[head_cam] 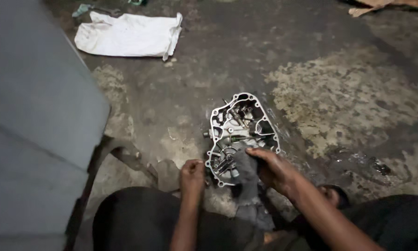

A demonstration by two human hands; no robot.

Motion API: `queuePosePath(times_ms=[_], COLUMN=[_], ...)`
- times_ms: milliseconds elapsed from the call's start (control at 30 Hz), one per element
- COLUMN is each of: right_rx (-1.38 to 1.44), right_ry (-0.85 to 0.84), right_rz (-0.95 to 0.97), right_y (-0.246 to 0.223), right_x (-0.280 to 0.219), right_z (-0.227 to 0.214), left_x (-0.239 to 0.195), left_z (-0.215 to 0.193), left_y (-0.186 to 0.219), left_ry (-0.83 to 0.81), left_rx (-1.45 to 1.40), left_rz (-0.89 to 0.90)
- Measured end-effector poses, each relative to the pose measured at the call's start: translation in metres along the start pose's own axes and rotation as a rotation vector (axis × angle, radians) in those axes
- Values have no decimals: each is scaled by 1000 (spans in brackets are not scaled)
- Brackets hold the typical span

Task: The person scrubs the interior surfaces of a disassembled engine casing with a dark cloth. They rotate the casing to access different internal sections and continue scrubbing the metal surfaces.

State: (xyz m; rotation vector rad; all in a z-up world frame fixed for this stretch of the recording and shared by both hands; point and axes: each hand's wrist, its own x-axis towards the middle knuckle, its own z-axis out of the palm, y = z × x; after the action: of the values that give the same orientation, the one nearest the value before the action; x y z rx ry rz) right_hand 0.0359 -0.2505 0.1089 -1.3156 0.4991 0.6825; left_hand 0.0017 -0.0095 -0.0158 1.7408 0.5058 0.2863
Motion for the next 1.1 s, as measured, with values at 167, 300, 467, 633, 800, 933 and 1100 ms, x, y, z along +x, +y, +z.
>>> queuePosePath(times_ms=[167,300,467,633,800,933,1100], right_rx=[-740,-301,-102,100,415,484,431], right_ry=[268,160,363,356,113,45,-89], right_rz=[-695,-820,-826,-1003,-1173,-991,-889], right_y=[19,-9,-58,-90,-107,-108,-93], right_x=[17,-10,-92,-160,-192,-210,-160], right_z=[-30,-42,-49,-29,7,36,16], left_x=[-20,-17,-34,-68,-95,-100,-105], left_z=[-4,-3,-6,-4,5,-17,-45], left_y=[11,-2,2,52,111,186,277], left_ry=[220,275,208,-4,-94,-182,-296], left_rx=[175,130,-72,-493,-615,-676,-428], left_rz=[169,221,141,-52,160,200,303])
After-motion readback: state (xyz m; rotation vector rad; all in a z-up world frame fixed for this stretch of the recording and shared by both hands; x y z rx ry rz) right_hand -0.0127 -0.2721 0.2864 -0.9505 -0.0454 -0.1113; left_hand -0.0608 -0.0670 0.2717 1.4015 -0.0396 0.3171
